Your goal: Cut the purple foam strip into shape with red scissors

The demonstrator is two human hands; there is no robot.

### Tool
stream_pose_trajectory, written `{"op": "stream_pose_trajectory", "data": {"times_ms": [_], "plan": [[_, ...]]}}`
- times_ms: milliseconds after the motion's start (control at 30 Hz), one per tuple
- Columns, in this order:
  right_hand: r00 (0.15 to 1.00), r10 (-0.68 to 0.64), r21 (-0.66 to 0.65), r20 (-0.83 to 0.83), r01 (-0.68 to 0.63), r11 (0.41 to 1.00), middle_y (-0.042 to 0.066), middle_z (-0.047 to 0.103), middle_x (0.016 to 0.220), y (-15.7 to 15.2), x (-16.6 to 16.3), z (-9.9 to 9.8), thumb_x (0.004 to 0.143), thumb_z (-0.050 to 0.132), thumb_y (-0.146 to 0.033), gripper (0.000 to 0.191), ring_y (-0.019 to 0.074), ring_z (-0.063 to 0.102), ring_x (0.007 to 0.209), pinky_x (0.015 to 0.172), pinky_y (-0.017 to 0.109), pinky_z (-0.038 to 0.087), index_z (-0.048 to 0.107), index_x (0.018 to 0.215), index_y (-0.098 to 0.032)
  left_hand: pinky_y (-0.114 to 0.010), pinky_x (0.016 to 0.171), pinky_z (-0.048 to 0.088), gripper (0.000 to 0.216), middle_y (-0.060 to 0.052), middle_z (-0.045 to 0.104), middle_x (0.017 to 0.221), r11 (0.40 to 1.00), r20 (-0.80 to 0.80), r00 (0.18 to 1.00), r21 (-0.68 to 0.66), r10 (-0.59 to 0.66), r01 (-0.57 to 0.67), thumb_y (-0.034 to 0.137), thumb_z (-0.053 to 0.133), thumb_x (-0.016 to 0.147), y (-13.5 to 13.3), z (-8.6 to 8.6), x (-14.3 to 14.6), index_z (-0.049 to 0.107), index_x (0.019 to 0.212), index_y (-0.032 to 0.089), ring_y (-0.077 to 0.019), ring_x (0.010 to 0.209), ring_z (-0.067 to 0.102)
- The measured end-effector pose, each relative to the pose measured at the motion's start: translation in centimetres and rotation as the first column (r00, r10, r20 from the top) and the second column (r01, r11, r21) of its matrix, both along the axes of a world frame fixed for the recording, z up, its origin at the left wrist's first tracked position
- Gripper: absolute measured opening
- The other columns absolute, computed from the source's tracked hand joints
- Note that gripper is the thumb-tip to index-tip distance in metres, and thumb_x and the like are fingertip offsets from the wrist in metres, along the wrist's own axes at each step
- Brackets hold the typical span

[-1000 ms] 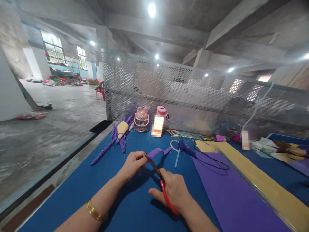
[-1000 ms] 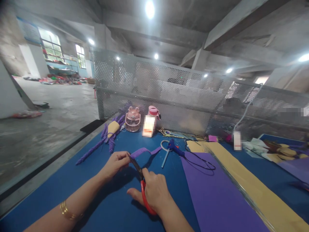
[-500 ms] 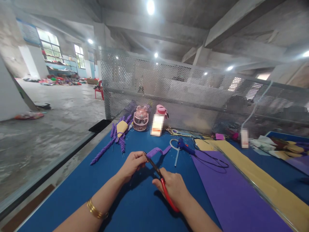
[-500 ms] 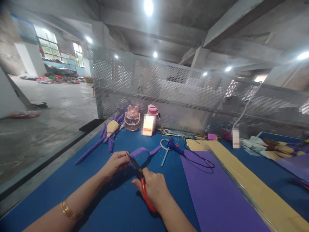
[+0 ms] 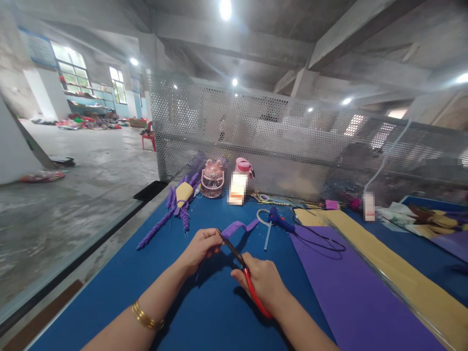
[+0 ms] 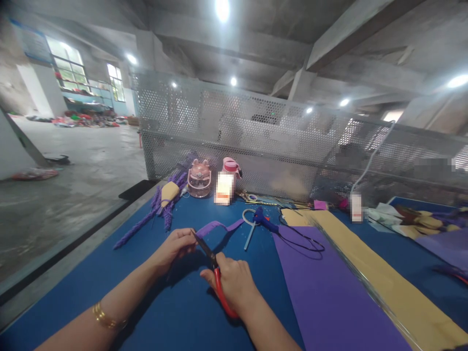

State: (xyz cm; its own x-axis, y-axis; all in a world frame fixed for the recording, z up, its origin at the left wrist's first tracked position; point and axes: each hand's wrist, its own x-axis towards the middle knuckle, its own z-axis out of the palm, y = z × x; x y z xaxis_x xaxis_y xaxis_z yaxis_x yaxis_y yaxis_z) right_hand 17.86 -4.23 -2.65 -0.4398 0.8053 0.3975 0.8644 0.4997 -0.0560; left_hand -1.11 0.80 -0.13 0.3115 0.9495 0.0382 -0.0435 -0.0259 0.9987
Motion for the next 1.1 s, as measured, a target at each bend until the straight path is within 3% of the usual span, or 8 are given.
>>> {"op": "stream_pose_trajectory", "data": {"times_ms": [333,500,733,933,1100], "plan": [[0.997,0.044,0.004,-0.063,-0.044,0.999,0.002,0.066,0.062,-0.1,0.0,0.4,0.093,0.029,-0.057,0.046,0.0163,0.062,0.05,0.046,0.024,0.024,0.053,0.084,-0.019,-0.016,0.036,0.015,0.019,0.003,0.05,0.044,0.993,0.15,0.988,-0.102,-0.041,0.056,0.03,0.059,0.063,0.2,-0.1,-0.1,0.053,0.058,0.013,-0.0022,0.033,0.029],[0.986,0.044,-0.129,-0.16,-0.065,0.99,-0.001,0.055,0.052,-0.2,-0.1,1.0,0.092,0.023,-0.057,0.049,0.0159,0.055,0.046,0.045,0.023,0.023,0.053,0.081,-0.02,-0.016,0.036,0.015,0.023,0.003,0.05,0.043,0.993,0.166,0.985,-0.098,-0.051,0.068,0.034,0.062,0.063,0.3,-0.2,-0.2,0.054,0.058,0.013,-0.0022,0.033,0.031],[0.899,0.103,-0.354,-0.425,-0.27,0.895,-0.006,0.037,0.055,-0.7,0.5,2.5,0.09,0.024,-0.061,0.05,0.0087,0.032,0.047,0.048,0.02,0.026,0.048,0.075,-0.02,-0.016,0.036,0.014,0.025,0.002,0.051,0.045,0.996,0.101,0.993,-0.068,-0.059,0.066,0.035,0.063,0.065,0.0,0.3,-0.3,0.054,0.057,0.013,-0.0023,0.034,0.03],[0.795,0.106,-0.435,-0.598,-0.432,0.79,-0.005,0.033,0.058,-0.3,0.9,2.0,0.089,0.022,-0.066,0.057,0.008,0.029,0.052,0.047,0.019,0.024,0.049,0.076,-0.017,-0.016,0.035,0.013,0.028,0.001,0.052,0.044,0.991,0.128,0.987,-0.081,-0.094,0.105,0.037,0.064,0.065,0.2,0.0,-0.5,0.054,0.056,0.013,-0.0018,0.032,0.031],[0.771,0.077,-0.45,-0.632,-0.446,0.774,-0.005,0.033,0.058,-0.2,0.6,2.0,0.084,0.021,-0.073,0.064,0.0078,0.029,0.051,0.047,0.019,0.025,0.049,0.076,-0.016,-0.016,0.036,0.014,0.029,0.002,0.051,0.043,0.993,0.141,0.986,-0.076,-0.084,0.096,0.037,0.065,0.065,0.2,-0.1,-0.5,0.053,0.055,0.013,-0.0019,0.033,0.03]]}}
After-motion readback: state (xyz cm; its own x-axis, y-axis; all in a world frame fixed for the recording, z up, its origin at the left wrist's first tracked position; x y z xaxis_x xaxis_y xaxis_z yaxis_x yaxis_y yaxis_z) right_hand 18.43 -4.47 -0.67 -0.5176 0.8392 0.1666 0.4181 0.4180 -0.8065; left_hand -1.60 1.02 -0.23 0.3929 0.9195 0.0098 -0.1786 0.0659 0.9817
